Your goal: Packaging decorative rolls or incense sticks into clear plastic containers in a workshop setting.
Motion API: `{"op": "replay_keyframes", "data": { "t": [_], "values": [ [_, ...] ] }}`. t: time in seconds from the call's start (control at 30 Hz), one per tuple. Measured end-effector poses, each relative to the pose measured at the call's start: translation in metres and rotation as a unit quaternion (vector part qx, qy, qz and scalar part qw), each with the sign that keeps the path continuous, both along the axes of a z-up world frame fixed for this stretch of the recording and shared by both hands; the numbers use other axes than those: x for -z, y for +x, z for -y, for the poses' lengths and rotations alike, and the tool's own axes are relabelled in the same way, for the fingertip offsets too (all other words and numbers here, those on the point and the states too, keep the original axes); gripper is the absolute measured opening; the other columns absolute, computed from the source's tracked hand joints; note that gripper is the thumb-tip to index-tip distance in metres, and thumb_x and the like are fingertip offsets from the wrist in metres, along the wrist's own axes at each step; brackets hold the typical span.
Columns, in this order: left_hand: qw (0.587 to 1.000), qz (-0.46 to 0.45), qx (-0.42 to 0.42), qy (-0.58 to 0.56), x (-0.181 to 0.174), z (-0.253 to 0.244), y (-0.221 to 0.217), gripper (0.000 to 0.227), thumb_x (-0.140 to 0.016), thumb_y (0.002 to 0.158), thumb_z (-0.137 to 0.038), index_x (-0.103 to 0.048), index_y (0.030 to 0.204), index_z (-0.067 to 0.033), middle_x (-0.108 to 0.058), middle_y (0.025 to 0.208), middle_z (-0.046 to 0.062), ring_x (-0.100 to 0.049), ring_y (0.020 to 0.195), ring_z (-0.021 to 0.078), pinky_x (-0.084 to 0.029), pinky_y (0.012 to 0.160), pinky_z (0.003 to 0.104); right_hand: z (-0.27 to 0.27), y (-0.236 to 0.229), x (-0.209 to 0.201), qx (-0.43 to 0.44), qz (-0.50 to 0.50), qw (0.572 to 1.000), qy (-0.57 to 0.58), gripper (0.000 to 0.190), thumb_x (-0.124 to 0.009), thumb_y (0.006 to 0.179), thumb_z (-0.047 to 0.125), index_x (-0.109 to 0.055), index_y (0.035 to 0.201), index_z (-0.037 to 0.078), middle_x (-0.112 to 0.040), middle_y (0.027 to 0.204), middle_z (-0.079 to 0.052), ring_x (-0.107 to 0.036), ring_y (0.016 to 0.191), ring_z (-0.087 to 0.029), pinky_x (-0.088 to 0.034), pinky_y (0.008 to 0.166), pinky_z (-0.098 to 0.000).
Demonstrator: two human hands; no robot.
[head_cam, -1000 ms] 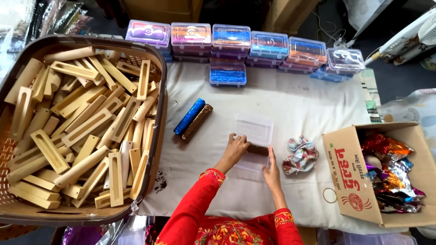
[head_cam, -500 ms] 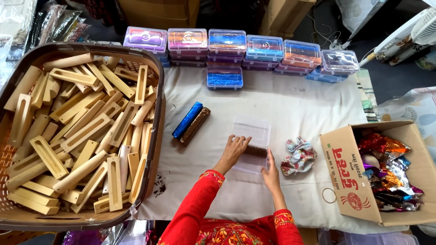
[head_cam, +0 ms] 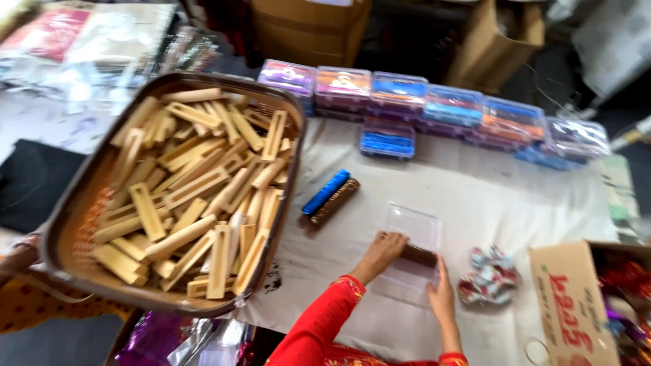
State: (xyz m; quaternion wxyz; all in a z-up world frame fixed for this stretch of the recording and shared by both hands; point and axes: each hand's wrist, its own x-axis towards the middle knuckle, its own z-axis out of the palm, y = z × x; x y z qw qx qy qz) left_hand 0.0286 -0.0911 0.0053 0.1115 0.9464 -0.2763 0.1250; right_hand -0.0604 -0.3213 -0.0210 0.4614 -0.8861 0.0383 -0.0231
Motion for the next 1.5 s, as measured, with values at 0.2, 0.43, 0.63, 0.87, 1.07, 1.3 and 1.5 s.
{"op": "replay_keyframes", "data": {
  "t": [0.2, 0.43, 0.63, 0.87, 1.07, 1.3, 1.5],
  "values": [
    [0.994, -0.032, 0.054, -0.089, -0.067, -0.065, -0.028, 0.069, -0.079, 0.081, -0.028, -0.055, 0.142, -0.0101, -0.048, 0.152, 0.016, -0.052, 0.133, 0.0274, -0.039, 0.111, 0.045, -0.006, 0.004, -0.007, 0.017, -0.029, 0.999, -0.018, 0.094, -0.063, 0.084, -0.003, -0.023, 0.164, 0.025, -0.049, 0.155, -0.017, -0.055, 0.136, -0.033, -0.046, 0.108, -0.0418],
    [0.977, -0.056, -0.124, -0.163, -0.034, -0.141, -0.029, 0.053, -0.076, 0.091, -0.025, -0.058, 0.138, -0.0102, -0.052, 0.146, 0.011, -0.047, 0.134, 0.0287, -0.038, 0.109, 0.048, -0.002, 0.005, 0.012, 0.022, -0.032, 0.999, -0.037, 0.096, -0.065, 0.084, 0.001, -0.019, 0.166, 0.023, -0.051, 0.152, -0.019, -0.054, 0.136, -0.035, -0.044, 0.109, -0.0432],
    [0.950, -0.015, -0.225, -0.214, -0.027, -0.157, 0.002, 0.046, -0.075, 0.088, -0.022, -0.064, 0.132, -0.0127, -0.057, 0.142, 0.006, -0.048, 0.137, 0.0276, -0.039, 0.115, 0.045, 0.001, 0.007, 0.007, 0.032, -0.055, 0.997, -0.051, 0.094, -0.065, 0.086, 0.003, -0.021, 0.165, 0.027, -0.047, 0.156, -0.017, -0.051, 0.139, -0.034, -0.045, 0.110, -0.0444],
    [0.961, -0.052, -0.242, -0.120, -0.034, -0.141, 0.029, 0.063, -0.079, 0.081, -0.026, -0.057, 0.137, -0.0113, -0.056, 0.137, 0.007, -0.047, 0.131, 0.0282, -0.036, 0.109, 0.048, 0.008, 0.003, 0.031, 0.036, -0.037, 0.998, -0.021, 0.094, -0.068, 0.082, 0.003, -0.023, 0.162, 0.027, -0.046, 0.158, -0.013, -0.054, 0.136, -0.032, -0.045, 0.111, -0.0441],
    [0.955, -0.058, -0.273, -0.106, -0.020, -0.142, 0.047, 0.061, -0.079, 0.079, -0.023, -0.058, 0.135, -0.0126, -0.055, 0.138, 0.005, -0.049, 0.129, 0.0249, -0.038, 0.105, 0.045, 0.023, 0.013, 0.067, 0.019, -0.018, 1.000, 0.015, 0.095, -0.073, 0.079, 0.004, -0.026, 0.159, 0.024, -0.042, 0.159, -0.011, -0.054, 0.136, -0.031, -0.043, 0.114, -0.0450],
    [0.945, -0.047, -0.300, -0.121, -0.037, -0.148, 0.055, 0.051, -0.080, 0.079, -0.024, -0.062, 0.126, -0.0159, -0.059, 0.127, 0.003, -0.054, 0.122, 0.0233, -0.039, 0.103, 0.047, 0.031, 0.017, 0.086, -0.005, -0.014, 0.999, 0.047, 0.096, -0.076, 0.078, 0.007, -0.025, 0.158, 0.023, -0.036, 0.161, -0.012, -0.048, 0.139, -0.033, -0.039, 0.116, -0.0496],
    [0.928, -0.110, -0.354, -0.034, -0.037, -0.150, 0.069, 0.049, -0.082, 0.081, -0.034, -0.062, 0.121, -0.0162, -0.059, 0.120, 0.006, -0.056, 0.114, 0.0252, -0.041, 0.097, 0.046, 0.017, 0.017, 0.059, 0.031, -0.092, 0.995, 0.007, 0.096, -0.076, 0.081, 0.011, -0.023, 0.159, 0.028, -0.037, 0.162, -0.009, -0.050, 0.139, -0.030, -0.035, 0.119, -0.0520]
  ]
}}
